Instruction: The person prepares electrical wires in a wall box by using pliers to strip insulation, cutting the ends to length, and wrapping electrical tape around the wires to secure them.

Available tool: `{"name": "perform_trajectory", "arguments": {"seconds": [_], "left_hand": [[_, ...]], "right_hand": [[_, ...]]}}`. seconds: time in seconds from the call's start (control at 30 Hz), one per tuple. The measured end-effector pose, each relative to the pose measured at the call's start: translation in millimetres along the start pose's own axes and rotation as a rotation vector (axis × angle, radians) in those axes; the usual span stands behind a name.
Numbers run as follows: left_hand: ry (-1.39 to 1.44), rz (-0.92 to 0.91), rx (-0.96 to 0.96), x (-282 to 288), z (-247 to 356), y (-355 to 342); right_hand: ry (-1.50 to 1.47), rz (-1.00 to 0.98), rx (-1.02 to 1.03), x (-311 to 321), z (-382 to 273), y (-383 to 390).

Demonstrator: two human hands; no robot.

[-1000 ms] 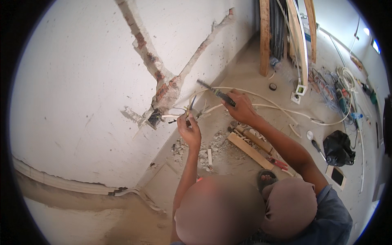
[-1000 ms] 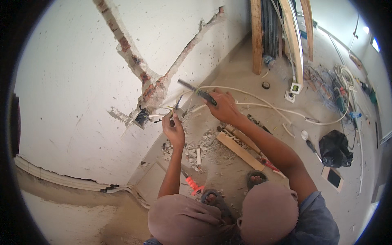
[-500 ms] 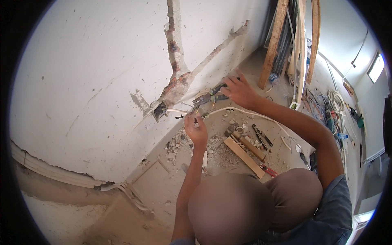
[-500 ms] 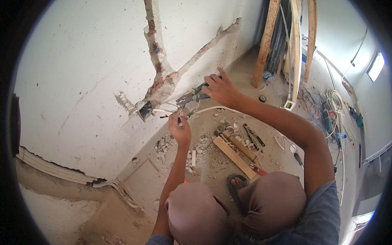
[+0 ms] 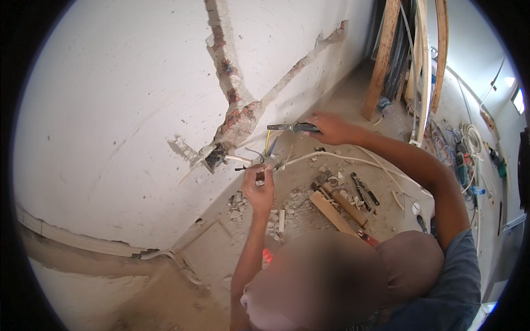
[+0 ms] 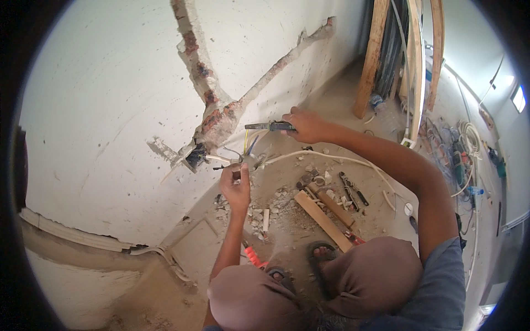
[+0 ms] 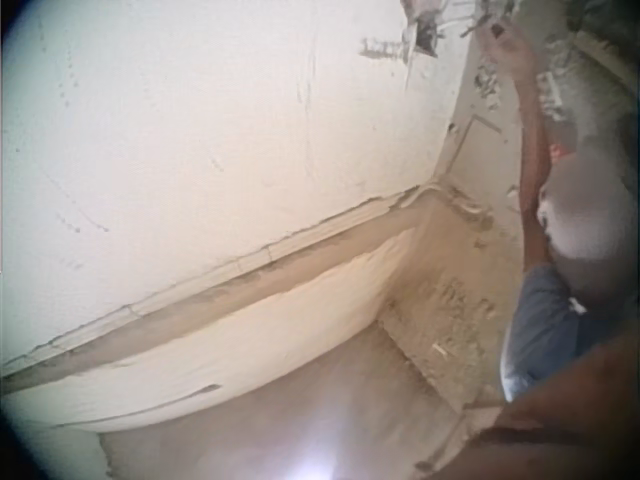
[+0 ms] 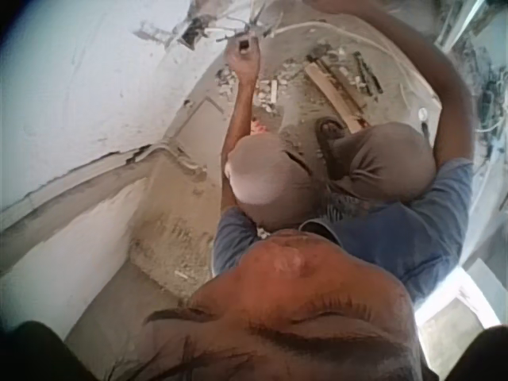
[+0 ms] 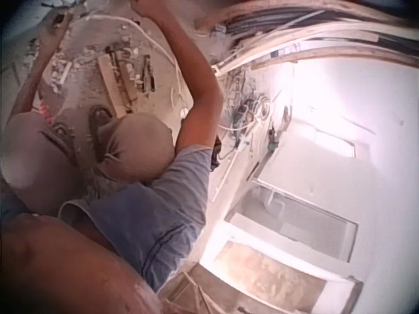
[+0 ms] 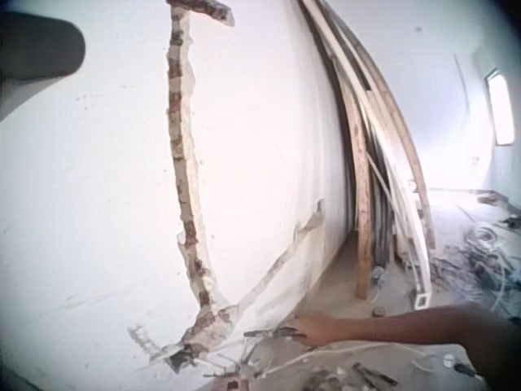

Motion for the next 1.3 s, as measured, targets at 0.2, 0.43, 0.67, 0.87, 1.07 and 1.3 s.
{"name": "perform_trajectory", "arguments": {"seconds": [0.2, 0.43, 0.67, 0.87, 1.07, 1.3], "left_hand": [[-0.416, -0.185, -0.212, 37, 35, -56], [-0.459, -0.536, 0.194, 64, 24, -70], [-0.192, -0.744, 0.408, 5, 126, -63], [-0.290, -0.293, 0.148, -50, 44, -59], [-0.316, -0.109, 0.242, -65, 31, -54], [-0.158, 0.001, 0.435, -86, 19, -43]], "right_hand": [[-0.123, 0.045, -0.018, 9, 6, 7], [-0.200, 0.134, 0.061, -7, 21, 10], [-0.120, 0.233, 0.138, 8, 25, 5], [-0.072, 0.286, 0.155, 7, 25, 7], [-0.062, 0.282, 0.198, 12, 19, 3], [-0.313, -0.015, 0.042, -5, 21, -24]]}}
Point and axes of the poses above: each hand's wrist, its own y-axis away from the middle knuckle, its own x-axis out of the back of the hand, z = x × y, the point moved 3 cm from there along -y, towards the middle knuckle, and after that the axes turned 10 degrees about -y, right-handed, at the moved point
